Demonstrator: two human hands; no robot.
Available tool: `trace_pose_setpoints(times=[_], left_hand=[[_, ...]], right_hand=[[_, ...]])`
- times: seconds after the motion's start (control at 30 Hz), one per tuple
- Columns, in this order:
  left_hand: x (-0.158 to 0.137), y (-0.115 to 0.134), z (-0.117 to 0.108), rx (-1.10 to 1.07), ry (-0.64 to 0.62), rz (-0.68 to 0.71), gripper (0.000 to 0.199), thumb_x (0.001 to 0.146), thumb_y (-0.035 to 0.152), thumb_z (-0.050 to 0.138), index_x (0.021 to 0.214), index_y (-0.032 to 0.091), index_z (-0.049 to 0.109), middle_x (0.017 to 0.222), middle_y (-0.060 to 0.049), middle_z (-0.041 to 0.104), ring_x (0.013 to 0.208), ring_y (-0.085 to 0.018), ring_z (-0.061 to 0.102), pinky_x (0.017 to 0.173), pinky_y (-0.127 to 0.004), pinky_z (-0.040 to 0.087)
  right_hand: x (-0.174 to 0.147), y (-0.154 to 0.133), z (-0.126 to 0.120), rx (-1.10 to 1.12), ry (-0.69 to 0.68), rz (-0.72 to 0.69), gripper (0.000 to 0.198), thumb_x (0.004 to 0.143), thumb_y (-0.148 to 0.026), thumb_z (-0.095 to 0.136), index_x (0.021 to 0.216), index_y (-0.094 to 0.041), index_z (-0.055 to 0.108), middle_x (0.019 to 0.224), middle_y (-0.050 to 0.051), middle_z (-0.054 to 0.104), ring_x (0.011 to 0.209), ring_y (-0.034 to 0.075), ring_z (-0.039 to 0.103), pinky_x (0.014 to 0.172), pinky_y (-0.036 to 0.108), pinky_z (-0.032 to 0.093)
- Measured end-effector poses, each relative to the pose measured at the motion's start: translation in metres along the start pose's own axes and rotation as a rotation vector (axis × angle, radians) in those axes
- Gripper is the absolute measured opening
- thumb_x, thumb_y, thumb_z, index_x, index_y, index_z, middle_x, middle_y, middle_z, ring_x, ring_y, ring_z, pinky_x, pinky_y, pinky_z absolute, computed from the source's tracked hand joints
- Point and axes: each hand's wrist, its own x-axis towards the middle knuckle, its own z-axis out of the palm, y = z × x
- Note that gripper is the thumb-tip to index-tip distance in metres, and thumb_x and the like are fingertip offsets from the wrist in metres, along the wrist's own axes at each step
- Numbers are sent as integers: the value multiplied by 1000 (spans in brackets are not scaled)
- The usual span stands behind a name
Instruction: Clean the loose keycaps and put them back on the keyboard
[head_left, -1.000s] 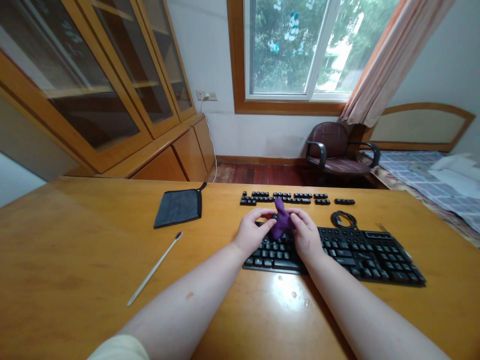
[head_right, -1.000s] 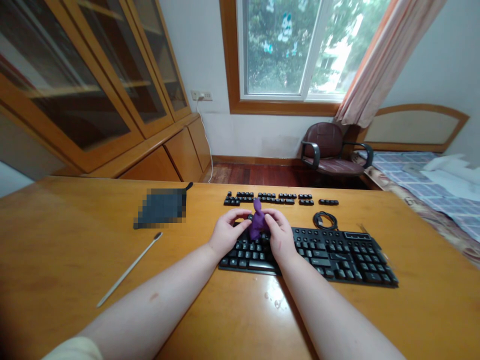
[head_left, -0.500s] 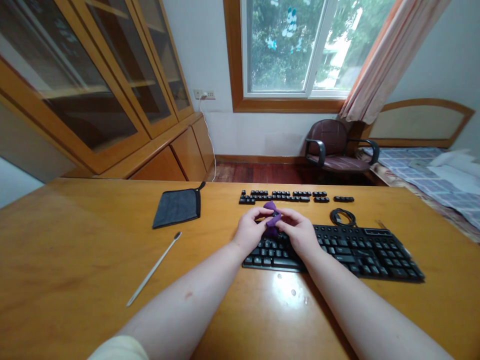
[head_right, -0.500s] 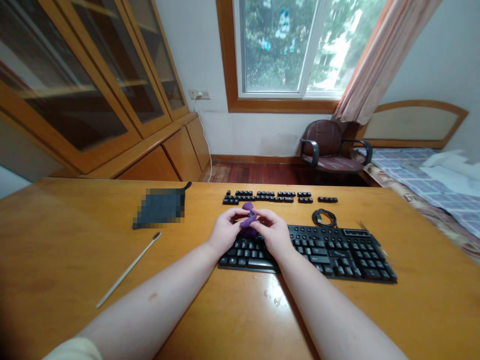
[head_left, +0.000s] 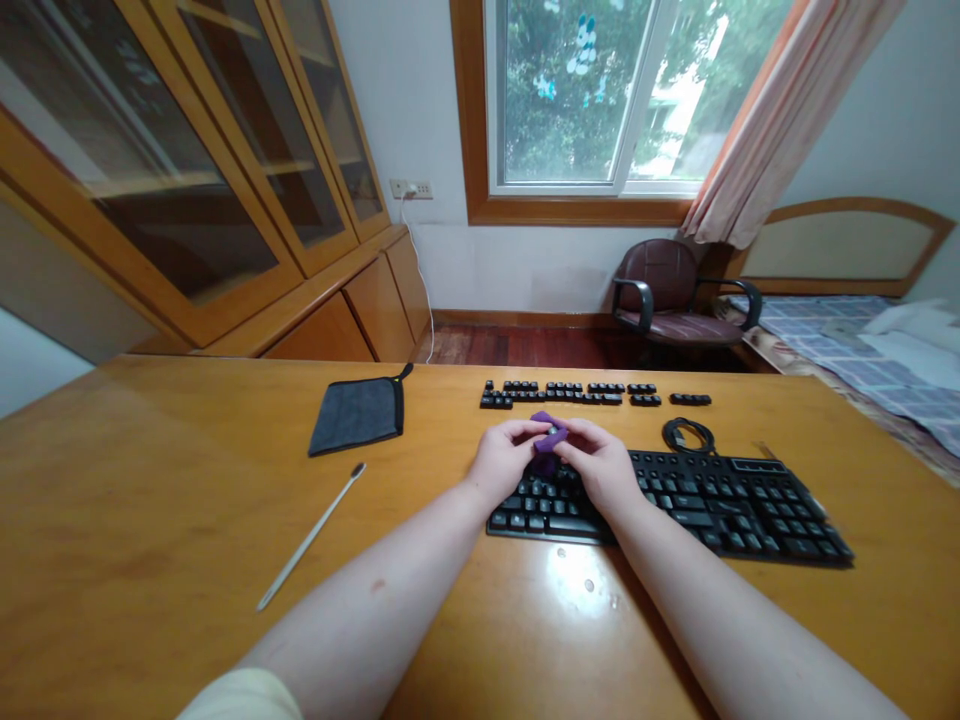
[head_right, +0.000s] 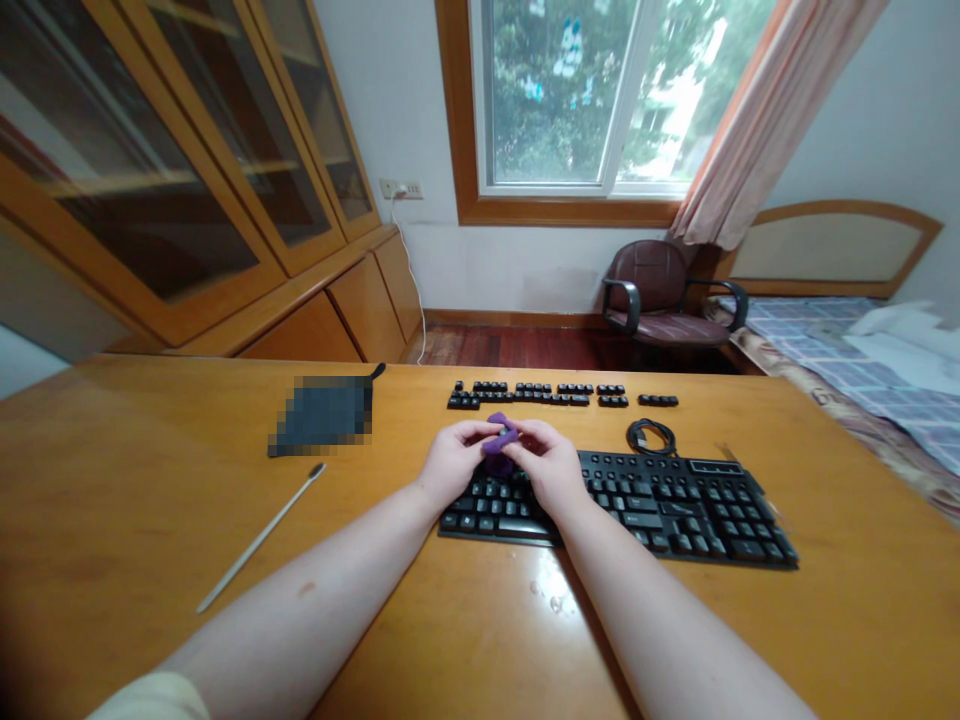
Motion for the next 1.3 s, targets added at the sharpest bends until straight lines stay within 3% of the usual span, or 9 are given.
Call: trace_pose_setpoints(times=[0.27, 0.47, 0.6, 0.7, 0.8, 0.97, 1.17, 1.3], left_hand=[[0, -6, 0, -10, -52, 43, 22, 65, 19, 68, 86, 14, 67, 85, -6, 70, 81, -17, 64, 79, -31, 50], [0, -12, 2, -13, -33, 148, 23, 65, 18, 69, 87, 15, 62, 82, -3, 65, 81, -15, 61, 79, -29, 48], [-1, -5, -1, 33, -45, 177, 23, 71, 21, 65, 93, 17, 65, 95, -6, 65, 90, -17, 61, 85, -33, 47], [-2, -2, -3, 130, -78, 234, 25, 75, 22, 61, 99, 19, 66, 105, -7, 63, 99, -18, 58, 91, -33, 44], [-2, -5, -2, 117, -67, 230, 33, 77, 20, 58, 109, 19, 60, 104, -7, 64, 95, -17, 59, 89, -32, 46], [-4, -7, -1, 89, -17, 232, 23, 77, 20, 58, 99, 16, 60, 99, -7, 65, 92, -16, 60, 87, -30, 47], [-4, 4, -2, 239, -25, 320, 20, 80, 20, 54, 93, 21, 69, 100, -5, 67, 98, -17, 59, 94, -33, 43], [-3, 1, 0, 167, -6, 212, 21, 76, 20, 57, 93, 20, 69, 101, -6, 68, 96, -19, 61, 93, -35, 44]], right_hand=[[-1, 0, -1, -40, 61, 26, 14, 64, -29, 68, 72, -18, 69, 66, 1, 65, 56, 13, 56, 57, 28, 47], [0, 0, -1, -20, 8, -13, 18, 66, -30, 66, 79, -19, 70, 69, 2, 66, 55, 13, 55, 55, 27, 47], [0, 2, -2, 0, 79, -1, 23, 68, -33, 66, 86, -19, 69, 70, 2, 66, 58, 13, 55, 55, 27, 46], [0, 2, -1, -30, 40, -22, 26, 68, -35, 67, 87, -19, 69, 81, 5, 67, 63, 14, 56, 55, 26, 46], [0, 2, 0, -54, 22, -38, 26, 67, -36, 67, 87, -19, 69, 84, 6, 66, 65, 14, 56, 55, 26, 46], [-1, 4, -1, -46, 17, -29, 24, 69, -34, 66, 87, -19, 68, 80, 4, 65, 64, 14, 55, 55, 25, 45], [1, 7, -1, -58, -23, -88, 25, 65, -30, 71, 89, -22, 69, 93, 4, 66, 75, 16, 58, 68, 30, 48], [2, 5, 0, -80, -18, -98, 25, 63, -27, 72, 88, -23, 70, 90, 4, 66, 80, 18, 59, 75, 33, 47]])
